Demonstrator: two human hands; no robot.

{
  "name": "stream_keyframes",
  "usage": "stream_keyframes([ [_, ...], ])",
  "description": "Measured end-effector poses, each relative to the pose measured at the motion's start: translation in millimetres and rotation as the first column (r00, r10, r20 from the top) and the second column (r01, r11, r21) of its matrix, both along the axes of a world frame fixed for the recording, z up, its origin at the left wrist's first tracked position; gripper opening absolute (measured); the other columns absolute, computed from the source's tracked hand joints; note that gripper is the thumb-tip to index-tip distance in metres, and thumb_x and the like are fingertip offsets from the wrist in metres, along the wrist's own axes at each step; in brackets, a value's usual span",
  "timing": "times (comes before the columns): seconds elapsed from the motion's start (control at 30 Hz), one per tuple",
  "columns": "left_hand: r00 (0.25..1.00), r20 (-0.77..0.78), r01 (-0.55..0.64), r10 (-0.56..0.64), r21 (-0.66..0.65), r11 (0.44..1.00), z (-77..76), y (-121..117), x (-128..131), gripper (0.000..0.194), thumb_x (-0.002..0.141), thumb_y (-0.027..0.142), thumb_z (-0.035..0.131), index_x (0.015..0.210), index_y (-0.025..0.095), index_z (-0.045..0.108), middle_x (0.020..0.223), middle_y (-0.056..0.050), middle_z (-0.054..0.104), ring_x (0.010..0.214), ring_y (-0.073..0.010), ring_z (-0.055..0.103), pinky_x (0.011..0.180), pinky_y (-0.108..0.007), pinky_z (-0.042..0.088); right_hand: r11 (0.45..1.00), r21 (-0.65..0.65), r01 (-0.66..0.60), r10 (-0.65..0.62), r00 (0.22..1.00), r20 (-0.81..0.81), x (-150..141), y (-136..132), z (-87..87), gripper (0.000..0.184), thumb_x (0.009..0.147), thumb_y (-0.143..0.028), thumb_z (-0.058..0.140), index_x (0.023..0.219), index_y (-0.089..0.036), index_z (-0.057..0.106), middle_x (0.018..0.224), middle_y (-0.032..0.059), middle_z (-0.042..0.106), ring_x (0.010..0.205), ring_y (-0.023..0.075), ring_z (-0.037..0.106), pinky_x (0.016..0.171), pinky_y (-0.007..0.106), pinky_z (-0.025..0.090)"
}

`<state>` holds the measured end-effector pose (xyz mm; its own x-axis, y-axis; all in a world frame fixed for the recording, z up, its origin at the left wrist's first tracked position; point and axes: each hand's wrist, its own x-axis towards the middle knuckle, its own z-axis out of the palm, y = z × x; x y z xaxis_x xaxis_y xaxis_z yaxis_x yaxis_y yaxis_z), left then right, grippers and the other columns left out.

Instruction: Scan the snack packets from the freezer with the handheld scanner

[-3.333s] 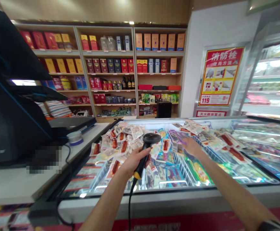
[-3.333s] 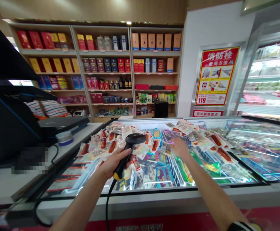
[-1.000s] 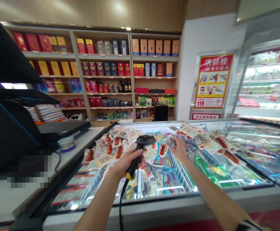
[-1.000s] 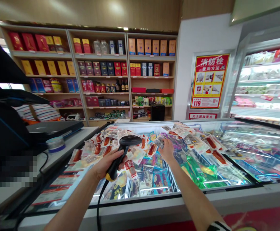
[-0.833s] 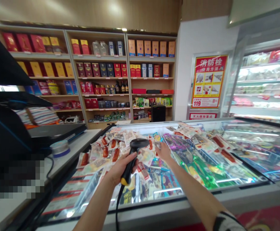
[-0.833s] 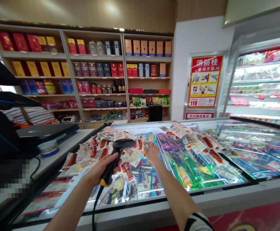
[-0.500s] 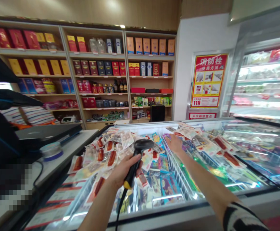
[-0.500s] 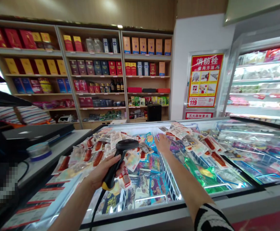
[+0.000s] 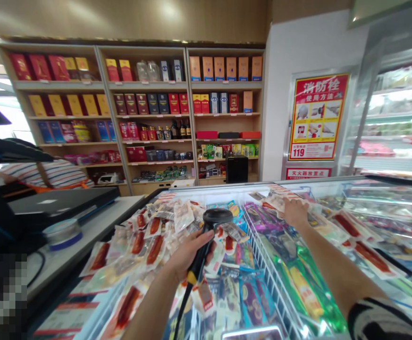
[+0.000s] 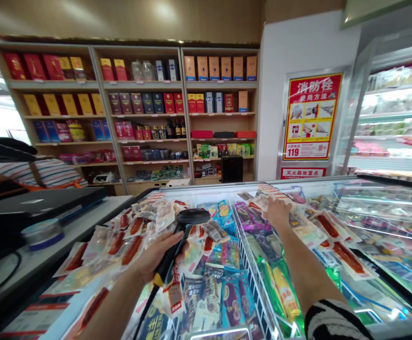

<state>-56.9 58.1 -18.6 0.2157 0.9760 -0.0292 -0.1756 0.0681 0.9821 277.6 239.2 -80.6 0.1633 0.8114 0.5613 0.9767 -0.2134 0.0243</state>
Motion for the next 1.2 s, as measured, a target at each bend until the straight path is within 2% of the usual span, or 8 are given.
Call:
stream_keyframes([
  [0.13, 0.999, -0.008, 0.051, -0.051, 0.007, 0.999, -0.2, -2, -3, 0.024, 0.070, 0.037, 0.051, 0.070, 0.014, 0.044, 0.057, 0.002, 0.049, 0.039, -0.0046, 0.044, 0.037, -0.017, 0.031, 0.972, 0.199, -0.127, 0.126, 0.992, 0.018, -19, -27, -4.6, 0.053, 0.064, -0.032, 0.052, 0.113, -0.018, 0.039, 0.097, 0.0118, 0.051, 0.092, 0.0273, 0.041, 0.079, 0.043, 0.023],
  [0.3, 0.995, -0.006, 0.097, -0.097, 0.041, 0.994, 0.9, -14, -11, 0.024, 0.070, 0.038, 0.051, 0.072, 0.015, 0.045, 0.061, 0.001, 0.051, 0.041, -0.0058, 0.046, 0.036, -0.017, 0.033, 0.873, 0.370, -0.318, 0.337, 0.941, 0.015, -47, -63, -13.8, 0.051, 0.065, -0.030, 0.049, 0.114, -0.018, 0.037, 0.103, 0.0100, 0.049, 0.094, 0.0248, 0.040, 0.081, 0.038, 0.024],
  [0.47, 0.993, 0.034, 0.112, -0.114, 0.057, 0.992, 4.1, -31, -19, 0.022, 0.069, 0.036, 0.053, 0.073, 0.015, 0.047, 0.061, 0.001, 0.052, 0.042, -0.0056, 0.046, 0.037, -0.017, 0.034, 0.778, 0.421, -0.466, 0.503, 0.864, 0.027, -70, -88, -18.8, 0.056, 0.065, -0.034, 0.048, 0.116, -0.017, 0.034, 0.106, 0.0094, 0.048, 0.096, 0.0233, 0.041, 0.082, 0.036, 0.025],
  [0.7, 0.987, 0.060, 0.146, -0.152, 0.101, 0.984, 11.9, -49, -21, 0.023, 0.068, 0.035, 0.053, 0.077, 0.015, 0.049, 0.060, 0.001, 0.051, 0.042, -0.0053, 0.046, 0.039, -0.018, 0.034, 0.697, 0.432, -0.573, 0.601, 0.795, 0.086, -85, -100, -24.5, 0.055, 0.065, -0.037, 0.048, 0.115, -0.016, 0.035, 0.107, 0.0097, 0.048, 0.098, 0.0228, 0.041, 0.083, 0.036, 0.027],
  [0.8, 0.985, 0.065, 0.155, -0.163, 0.115, 0.981, 14.8, -53, -20, 0.024, 0.068, 0.035, 0.054, 0.078, 0.014, 0.049, 0.060, 0.001, 0.051, 0.042, -0.0052, 0.045, 0.039, -0.018, 0.033, 0.694, 0.418, -0.586, 0.611, 0.786, 0.088, -88, -103, -26.3, 0.055, 0.066, -0.038, 0.048, 0.115, -0.016, 0.036, 0.107, 0.0098, 0.048, 0.099, 0.0223, 0.040, 0.083, 0.035, 0.026],
  [1.0, 0.982, 0.080, 0.163, -0.172, 0.104, 0.981, 16.4, -54, -20, 0.023, 0.068, 0.035, 0.053, 0.077, 0.014, 0.047, 0.060, 0.001, 0.050, 0.042, -0.0054, 0.045, 0.040, -0.018, 0.033, 0.768, 0.303, -0.564, 0.591, 0.806, 0.002, -93, -112, -25.6, 0.056, 0.067, -0.040, 0.046, 0.117, -0.017, 0.036, 0.112, 0.0105, 0.046, 0.104, 0.0238, 0.037, 0.087, 0.036, 0.023],
  [1.2, 0.975, 0.064, 0.205, -0.212, 0.096, 0.974, 15.3, -52, -23, 0.022, 0.070, 0.034, 0.051, 0.078, 0.015, 0.045, 0.061, 0.000, 0.050, 0.042, -0.0055, 0.044, 0.038, -0.018, 0.031, 0.755, 0.295, -0.586, 0.618, 0.786, -0.021, -95, -111, -25.4, 0.058, 0.065, -0.040, 0.048, 0.117, -0.018, 0.034, 0.112, 0.0102, 0.045, 0.105, 0.0242, 0.037, 0.087, 0.036, 0.023],
])
